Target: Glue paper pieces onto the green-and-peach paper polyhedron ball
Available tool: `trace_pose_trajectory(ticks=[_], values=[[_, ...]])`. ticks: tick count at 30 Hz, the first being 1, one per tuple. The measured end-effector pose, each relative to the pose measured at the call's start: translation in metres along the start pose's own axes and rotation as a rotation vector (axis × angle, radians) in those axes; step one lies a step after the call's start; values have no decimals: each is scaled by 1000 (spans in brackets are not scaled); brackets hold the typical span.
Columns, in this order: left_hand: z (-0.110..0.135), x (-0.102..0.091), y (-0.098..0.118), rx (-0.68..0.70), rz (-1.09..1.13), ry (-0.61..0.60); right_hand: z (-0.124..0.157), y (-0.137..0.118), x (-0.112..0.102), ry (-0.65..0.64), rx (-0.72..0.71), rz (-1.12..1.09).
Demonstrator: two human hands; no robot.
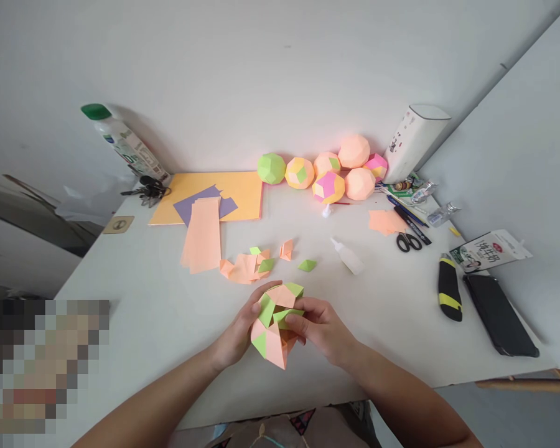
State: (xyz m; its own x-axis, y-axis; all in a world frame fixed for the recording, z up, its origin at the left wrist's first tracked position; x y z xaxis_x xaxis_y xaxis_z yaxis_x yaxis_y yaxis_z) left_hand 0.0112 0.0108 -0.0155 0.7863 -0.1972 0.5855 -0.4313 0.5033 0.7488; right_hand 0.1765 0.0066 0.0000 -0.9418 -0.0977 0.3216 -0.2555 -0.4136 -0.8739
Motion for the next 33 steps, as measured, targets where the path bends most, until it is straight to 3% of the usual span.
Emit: trace_pose_trajectory(ticks=[15, 24, 33], values=[[0, -2, 0, 29, -96, 38, 1, -1, 1, -26, 30, 41], [1, -1, 5, 61, -230, 63, 2, -6, 7, -105, 65, 35], [1, -2, 6, 52, -298, 67, 2, -4, 4, -46, 120, 43]])
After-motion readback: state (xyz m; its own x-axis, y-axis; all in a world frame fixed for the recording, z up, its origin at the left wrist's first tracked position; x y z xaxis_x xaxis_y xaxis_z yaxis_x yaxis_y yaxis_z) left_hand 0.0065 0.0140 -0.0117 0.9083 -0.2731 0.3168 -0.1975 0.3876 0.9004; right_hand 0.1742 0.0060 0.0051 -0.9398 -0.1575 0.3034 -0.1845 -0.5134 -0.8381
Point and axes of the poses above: each hand's wrist, its own z-axis away from the middle knuckle, its own x-axis out of the palm, y = z × x, the point moved 2 cm from there along -z, towards the middle knuckle, and after that the axes turned 13 degrees about y, right-handed, at the moved point
